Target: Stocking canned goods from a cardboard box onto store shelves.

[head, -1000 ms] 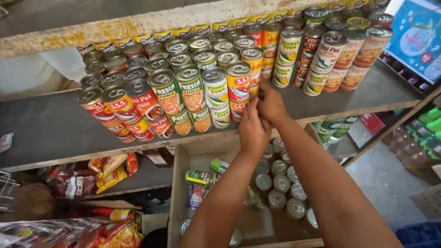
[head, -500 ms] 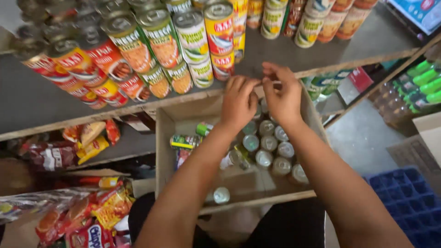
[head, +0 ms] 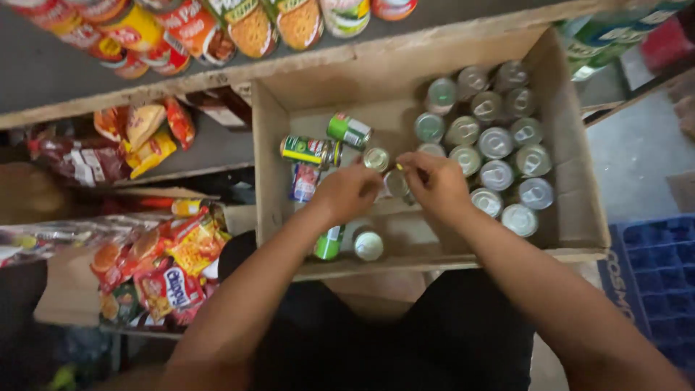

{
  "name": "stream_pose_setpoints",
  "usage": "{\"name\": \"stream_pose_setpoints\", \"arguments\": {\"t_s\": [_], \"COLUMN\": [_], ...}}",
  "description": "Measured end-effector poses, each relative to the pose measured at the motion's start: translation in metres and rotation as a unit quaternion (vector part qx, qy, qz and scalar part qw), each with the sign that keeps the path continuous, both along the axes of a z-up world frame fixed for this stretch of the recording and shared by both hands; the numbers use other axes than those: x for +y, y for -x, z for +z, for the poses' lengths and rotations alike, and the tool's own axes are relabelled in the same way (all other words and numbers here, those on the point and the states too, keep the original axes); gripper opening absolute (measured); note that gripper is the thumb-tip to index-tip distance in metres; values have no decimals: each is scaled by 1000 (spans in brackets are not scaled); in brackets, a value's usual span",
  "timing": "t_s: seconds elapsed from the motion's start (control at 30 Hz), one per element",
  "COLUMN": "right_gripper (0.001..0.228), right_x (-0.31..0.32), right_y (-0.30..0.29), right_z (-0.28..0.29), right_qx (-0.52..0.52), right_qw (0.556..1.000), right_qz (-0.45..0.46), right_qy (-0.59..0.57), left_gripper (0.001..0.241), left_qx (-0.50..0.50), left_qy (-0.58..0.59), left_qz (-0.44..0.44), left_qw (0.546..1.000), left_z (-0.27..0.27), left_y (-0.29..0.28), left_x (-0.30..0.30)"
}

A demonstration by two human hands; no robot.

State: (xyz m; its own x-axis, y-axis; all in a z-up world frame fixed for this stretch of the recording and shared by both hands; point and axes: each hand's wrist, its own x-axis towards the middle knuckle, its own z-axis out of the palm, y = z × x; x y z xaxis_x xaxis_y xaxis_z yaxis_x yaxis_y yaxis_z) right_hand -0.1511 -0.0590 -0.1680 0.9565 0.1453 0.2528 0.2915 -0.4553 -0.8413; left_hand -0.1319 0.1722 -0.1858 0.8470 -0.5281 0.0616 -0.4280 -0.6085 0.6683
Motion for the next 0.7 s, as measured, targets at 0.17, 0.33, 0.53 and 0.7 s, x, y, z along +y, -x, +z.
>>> {"name": "stream_pose_setpoints", "arguments": {"t_s": [0.17,0.33,0.53,0.7], "right_gripper": [19,23,26,27], "right_x": [11,13,12,10], "right_y": [10,9,6,3], "right_z": [-14,-31,-40,-39], "right_qx": [-60,-28,38,52], "right_qw": [988,971,941,942], "right_qz": [85,168,206,202], "right_qy": [118,168,265,264], "left_gripper": [28,32,71,54], "left_qx": [102,-28,236,123], "left_qy": [-220,-360,-469,-464], "left_qz": [-62,-12,-25,-34], "left_qw": [968,932,851,877], "left_z": [-3,-39,4,-92], "left_y": [34,42,27,34], "left_x": [32,55,62,91]}}
